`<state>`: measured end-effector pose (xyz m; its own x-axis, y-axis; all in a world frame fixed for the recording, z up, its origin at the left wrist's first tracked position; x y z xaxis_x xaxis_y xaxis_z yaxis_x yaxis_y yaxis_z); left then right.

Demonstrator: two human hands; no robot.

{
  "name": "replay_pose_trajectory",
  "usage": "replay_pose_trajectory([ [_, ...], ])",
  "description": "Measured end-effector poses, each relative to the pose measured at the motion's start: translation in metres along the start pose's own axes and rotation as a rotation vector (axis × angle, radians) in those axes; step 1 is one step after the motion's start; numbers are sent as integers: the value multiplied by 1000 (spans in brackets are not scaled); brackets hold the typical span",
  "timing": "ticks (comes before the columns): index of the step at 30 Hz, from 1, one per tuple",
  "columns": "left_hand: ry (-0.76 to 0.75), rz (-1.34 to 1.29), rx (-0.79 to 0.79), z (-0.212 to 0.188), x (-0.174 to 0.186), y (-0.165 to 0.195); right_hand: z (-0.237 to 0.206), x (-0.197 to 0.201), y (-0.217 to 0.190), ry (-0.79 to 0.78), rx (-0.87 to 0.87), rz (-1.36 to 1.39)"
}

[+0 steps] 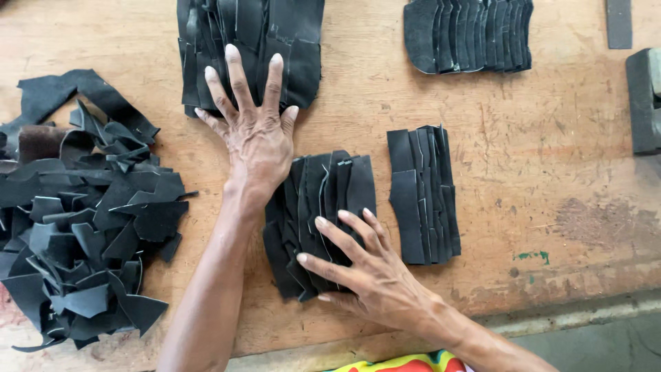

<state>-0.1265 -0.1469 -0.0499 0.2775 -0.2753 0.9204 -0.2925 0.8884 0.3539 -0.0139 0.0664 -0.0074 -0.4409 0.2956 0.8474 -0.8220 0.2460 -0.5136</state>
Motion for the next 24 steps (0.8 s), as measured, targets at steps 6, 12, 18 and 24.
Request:
replay_pose_trajectory([
  [6,-107,-47,12,7,30,12,0,38,2,97,-9,88],
  [12,105,-335,-139,-42,78,74,-21,92,82,264,-552,-152],
  [18,-353,-430,6,-76,34,118,-35,81,98,319,-706,-92],
  [24,-323,-282,-15,-72,34,131,-27,84,100,328,-773,-63],
])
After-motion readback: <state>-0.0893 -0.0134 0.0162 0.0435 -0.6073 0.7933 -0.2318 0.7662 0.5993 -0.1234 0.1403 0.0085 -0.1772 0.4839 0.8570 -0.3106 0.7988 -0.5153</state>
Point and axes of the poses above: each hand's wrist, its own z-axis towards the middle knuckle, its own x-axis out of the back of the hand, y = z × x, the point moved 8 cm from there along z, towards the middle knuckle, and after that the axes turned 1 degree about x, right-handed, at the moved point
